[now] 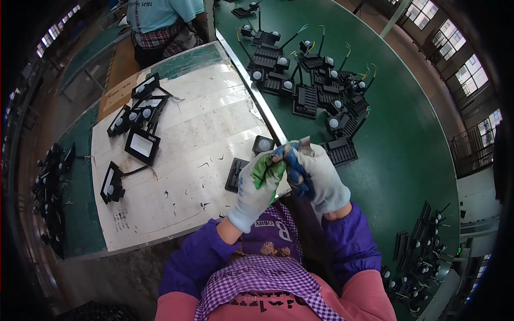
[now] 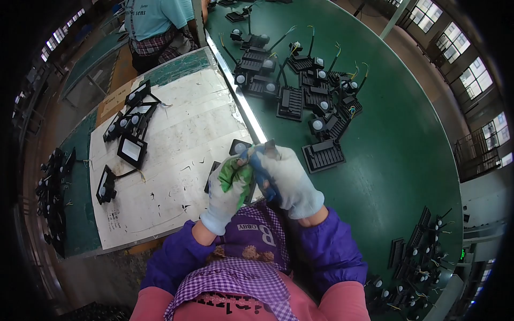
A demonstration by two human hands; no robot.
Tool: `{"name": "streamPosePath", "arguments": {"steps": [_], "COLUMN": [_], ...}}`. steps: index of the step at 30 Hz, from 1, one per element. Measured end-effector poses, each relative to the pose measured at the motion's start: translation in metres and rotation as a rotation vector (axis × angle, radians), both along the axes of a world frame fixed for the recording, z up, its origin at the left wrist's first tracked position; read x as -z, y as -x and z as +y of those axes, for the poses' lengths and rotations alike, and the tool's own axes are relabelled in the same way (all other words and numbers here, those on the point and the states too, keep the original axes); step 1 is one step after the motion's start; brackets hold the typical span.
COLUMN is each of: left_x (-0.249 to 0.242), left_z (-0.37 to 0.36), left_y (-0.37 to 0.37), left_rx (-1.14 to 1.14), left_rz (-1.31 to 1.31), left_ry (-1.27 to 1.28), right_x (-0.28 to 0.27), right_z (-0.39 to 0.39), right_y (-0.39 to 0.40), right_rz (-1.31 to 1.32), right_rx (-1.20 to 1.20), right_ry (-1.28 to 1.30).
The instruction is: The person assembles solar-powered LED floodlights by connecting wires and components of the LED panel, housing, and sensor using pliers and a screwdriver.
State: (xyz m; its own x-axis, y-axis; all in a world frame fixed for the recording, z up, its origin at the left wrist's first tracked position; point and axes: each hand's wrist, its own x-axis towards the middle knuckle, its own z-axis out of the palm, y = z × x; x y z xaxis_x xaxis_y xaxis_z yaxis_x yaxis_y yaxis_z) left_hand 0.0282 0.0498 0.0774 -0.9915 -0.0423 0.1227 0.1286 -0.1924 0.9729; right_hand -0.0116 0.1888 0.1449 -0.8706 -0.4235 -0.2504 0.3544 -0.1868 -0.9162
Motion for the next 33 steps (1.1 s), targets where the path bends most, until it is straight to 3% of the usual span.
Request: {"name": "streamPosePath", "arguments": {"steps": [1, 3, 5, 9, 14, 16, 20, 25, 28, 31, 33], "left_x": [0.000, -0.004, 0.002, -0.006, 0.021, 0.028, 0.030, 0.024, 0.003, 0.000, 0.004], "left_z": [0.003, 0.007, 0.003, 0.000, -0.004, -0.007, -0.008, -0.013, -0.014, -0.005, -0.007], "left_y": [0.001, 0.001, 0.005, 0.003, 0.006, 0.010, 0.008, 0.007, 0.010, 0.009, 0.013], "left_rx": [-0.025, -0.078, -0.100, -0.122, -0.107, -0.126, -0.058, 0.022, 0.026, 0.026, 0.014], "left_rz": [0.047, 0.134, 0.241, 0.345, 0.464, 0.522, 0.528, 0.352, 0.225, 0.183, 0.236], "left_ry": [0.012, 0.038, 0.300, 0.653, 0.744, 0.769, 0.709, 0.617, 0.415, 0.192, 0.347], "right_x": [0.002, 0.001, -0.007, -0.017, -0.047, -0.040, -0.044, -0.049, -0.033, -0.028, -0.024], "right_z": [0.002, -0.004, -0.007, 0.012, 0.003, 0.004, 0.012, -0.003, 0.001, 0.001, 0.002], "right_y": [0.003, -0.001, 0.000, 0.014, 0.015, 0.015, 0.008, 0.012, 0.014, 0.009, 0.009], "right_rz": [-0.088, 0.007, -0.024, -0.331, -0.322, -0.441, -0.571, -0.354, -0.125, -0.104, -0.236], "right_rx": [-0.018, 0.040, 0.097, -0.130, -0.152, -0.105, -0.079, -0.070, -0.118, -0.149, -0.068], "right_ry": [0.064, -0.001, -0.071, -0.006, -0.368, -0.252, -0.051, -0.192, -0.166, -0.289, -0.179]}}
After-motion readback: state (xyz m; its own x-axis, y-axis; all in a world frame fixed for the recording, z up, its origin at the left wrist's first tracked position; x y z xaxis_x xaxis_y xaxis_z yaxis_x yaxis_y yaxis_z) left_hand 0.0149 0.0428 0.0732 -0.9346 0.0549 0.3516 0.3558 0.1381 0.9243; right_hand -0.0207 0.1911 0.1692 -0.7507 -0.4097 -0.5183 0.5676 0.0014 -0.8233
